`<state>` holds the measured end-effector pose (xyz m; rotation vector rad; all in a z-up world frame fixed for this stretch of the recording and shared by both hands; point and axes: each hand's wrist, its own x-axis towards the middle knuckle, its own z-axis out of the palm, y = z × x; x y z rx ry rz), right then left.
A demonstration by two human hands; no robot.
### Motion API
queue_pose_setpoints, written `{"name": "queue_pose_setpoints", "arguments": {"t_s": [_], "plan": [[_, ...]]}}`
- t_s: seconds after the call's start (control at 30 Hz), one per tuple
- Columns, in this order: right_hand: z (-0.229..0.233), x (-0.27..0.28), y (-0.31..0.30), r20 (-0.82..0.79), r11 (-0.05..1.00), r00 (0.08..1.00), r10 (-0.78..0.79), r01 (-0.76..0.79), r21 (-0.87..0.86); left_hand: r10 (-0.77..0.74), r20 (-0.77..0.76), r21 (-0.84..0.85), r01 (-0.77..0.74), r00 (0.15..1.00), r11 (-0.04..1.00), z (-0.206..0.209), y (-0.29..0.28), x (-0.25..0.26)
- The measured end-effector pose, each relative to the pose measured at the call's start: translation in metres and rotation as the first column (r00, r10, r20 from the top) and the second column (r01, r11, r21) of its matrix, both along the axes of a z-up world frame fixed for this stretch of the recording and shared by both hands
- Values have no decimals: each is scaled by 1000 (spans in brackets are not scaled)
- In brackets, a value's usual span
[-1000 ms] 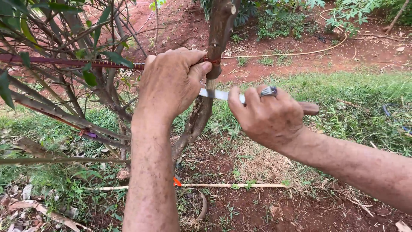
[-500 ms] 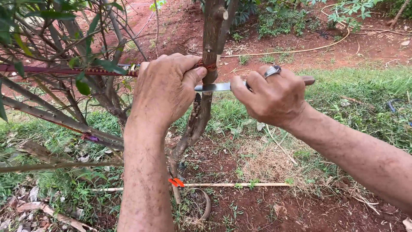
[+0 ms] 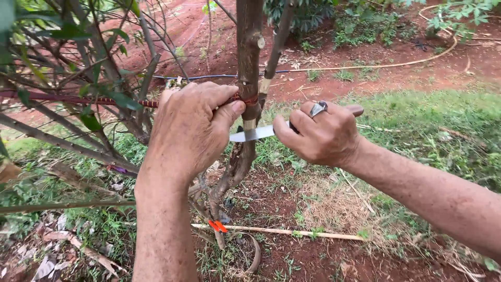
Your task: Scraping the bark off a tree branch using a knife, likely for air layering.
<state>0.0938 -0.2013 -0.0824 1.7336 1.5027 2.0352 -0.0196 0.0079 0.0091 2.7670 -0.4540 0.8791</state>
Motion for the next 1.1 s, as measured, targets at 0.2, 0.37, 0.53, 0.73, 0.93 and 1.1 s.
{"name": "queue_pose_setpoints", "arguments": {"t_s": [0.2,0.37,0.53,0.73,0.93,1.1], "plan": [[27,18,-8,39,987,987,157,-158,17,53,-113,-81,-62,992,995,3,-11,3],[6,50,-4,11,963,963,269,-269,-20,129,-48,-83,-132,991,988,2,-31,4],[10,66,-5,28,927,929,370,-371,50,302,90,-18,-302,949,953,-12,-48,10],[-11,93,4,42,881,881,472,-472,-3,390,206,1,-398,898,917,-27,-50,12],[-2,108,11,117,834,836,536,-546,76,393,138,-23,-394,909,919,-21,-65,10],[-6,114,9,108,832,828,550,-555,16,410,140,-39,-409,901,912,-19,-68,13]]}}
